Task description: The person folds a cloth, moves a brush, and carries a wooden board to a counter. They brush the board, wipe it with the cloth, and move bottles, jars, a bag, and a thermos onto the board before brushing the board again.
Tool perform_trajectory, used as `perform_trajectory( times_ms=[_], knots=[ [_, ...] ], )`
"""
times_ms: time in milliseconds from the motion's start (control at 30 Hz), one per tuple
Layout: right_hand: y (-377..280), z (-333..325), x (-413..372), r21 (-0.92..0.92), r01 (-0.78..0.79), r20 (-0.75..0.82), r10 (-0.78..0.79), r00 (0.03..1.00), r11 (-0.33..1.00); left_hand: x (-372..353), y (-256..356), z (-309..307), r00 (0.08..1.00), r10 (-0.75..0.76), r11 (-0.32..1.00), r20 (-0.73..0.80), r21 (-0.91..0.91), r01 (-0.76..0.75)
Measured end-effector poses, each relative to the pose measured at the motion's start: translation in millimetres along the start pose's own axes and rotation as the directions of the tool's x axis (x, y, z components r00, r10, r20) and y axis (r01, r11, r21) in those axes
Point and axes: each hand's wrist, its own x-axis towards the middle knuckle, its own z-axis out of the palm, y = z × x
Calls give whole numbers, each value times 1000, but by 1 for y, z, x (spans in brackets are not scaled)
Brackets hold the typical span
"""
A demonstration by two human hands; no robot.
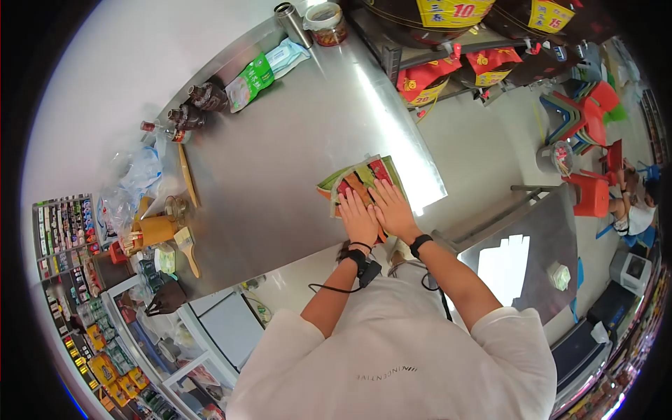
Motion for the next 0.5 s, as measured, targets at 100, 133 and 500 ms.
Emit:
perform_trajectory(
  times_ms=[100, 133, 500],
  knots=[
    [14, -10, -12, 6, -59, -1, 59, 998, 998, 1, 23, 7, 998, 57, 997, 8, 46, -57],
    [18, -11, -17, -11, -93, 1, 93, 996, 996, 4, 29, 9, 997, 75, 995, 19, 60, -76],
    [107, -6, 189, -140, -134, -58, 127, 990, 981, 231, 22, 22, 991, 107, 992, -83, -55, -111]
  ],
)
